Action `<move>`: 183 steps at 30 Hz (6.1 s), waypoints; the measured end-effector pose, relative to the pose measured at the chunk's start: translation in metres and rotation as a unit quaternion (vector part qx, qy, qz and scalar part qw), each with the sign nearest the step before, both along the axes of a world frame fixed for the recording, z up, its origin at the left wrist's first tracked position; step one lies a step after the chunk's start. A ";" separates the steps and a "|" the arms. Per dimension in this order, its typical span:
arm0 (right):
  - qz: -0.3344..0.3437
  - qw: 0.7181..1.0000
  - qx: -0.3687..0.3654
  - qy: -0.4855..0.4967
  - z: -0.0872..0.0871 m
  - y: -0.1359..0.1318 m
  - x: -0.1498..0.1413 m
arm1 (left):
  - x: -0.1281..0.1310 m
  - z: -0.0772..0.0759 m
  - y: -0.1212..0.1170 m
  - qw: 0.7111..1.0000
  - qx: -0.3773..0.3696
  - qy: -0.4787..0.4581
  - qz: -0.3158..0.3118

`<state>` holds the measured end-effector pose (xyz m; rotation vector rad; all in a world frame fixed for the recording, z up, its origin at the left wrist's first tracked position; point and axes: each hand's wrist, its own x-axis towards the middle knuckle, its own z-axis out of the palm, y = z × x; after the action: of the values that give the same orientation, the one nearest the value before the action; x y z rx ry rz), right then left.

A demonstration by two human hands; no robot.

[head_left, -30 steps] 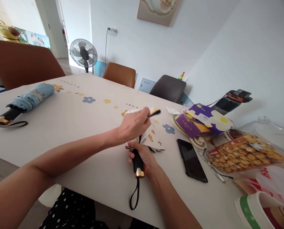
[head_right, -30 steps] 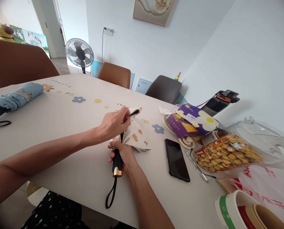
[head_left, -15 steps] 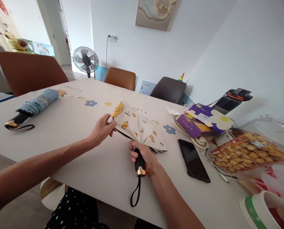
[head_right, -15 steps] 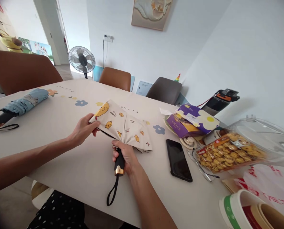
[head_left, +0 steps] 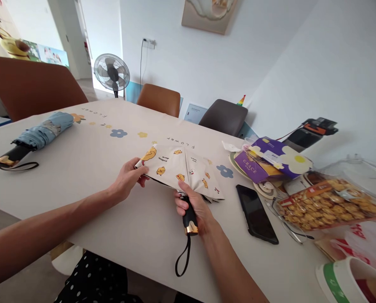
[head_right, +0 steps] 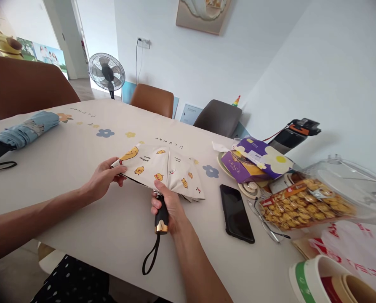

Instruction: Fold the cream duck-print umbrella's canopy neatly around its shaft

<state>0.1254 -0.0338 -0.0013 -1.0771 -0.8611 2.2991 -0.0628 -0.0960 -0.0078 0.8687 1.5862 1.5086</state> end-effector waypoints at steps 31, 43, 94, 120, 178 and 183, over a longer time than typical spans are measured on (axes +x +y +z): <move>0.021 0.988 0.117 -0.097 -0.002 -0.004 -0.001 | 0.068 0.006 0.053 0.975 0.034 0.210 -0.066; 0.098 0.991 0.083 -0.042 0.002 -0.007 0.004 | 0.048 0.010 0.084 0.998 0.030 -0.025 -0.051; 0.135 0.987 0.072 -0.056 -0.006 -0.012 -0.003 | 0.018 0.004 0.097 0.928 0.015 -0.350 -0.126; 0.107 0.981 0.150 -0.055 0.000 -0.012 0.000 | 0.052 0.020 0.074 0.922 -0.019 -0.358 -0.148; 0.005 0.999 0.025 -0.032 -0.004 -0.004 -0.007 | 0.107 0.019 0.140 0.786 0.007 0.505 -0.357; 0.006 1.000 0.003 -0.009 -0.004 -0.003 -0.005 | 0.120 0.014 0.147 0.700 -0.016 0.591 -0.401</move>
<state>0.1201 -0.0370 -0.0048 -1.0932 -0.8832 2.2980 0.0572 0.0513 0.0058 2.3975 1.5404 0.1419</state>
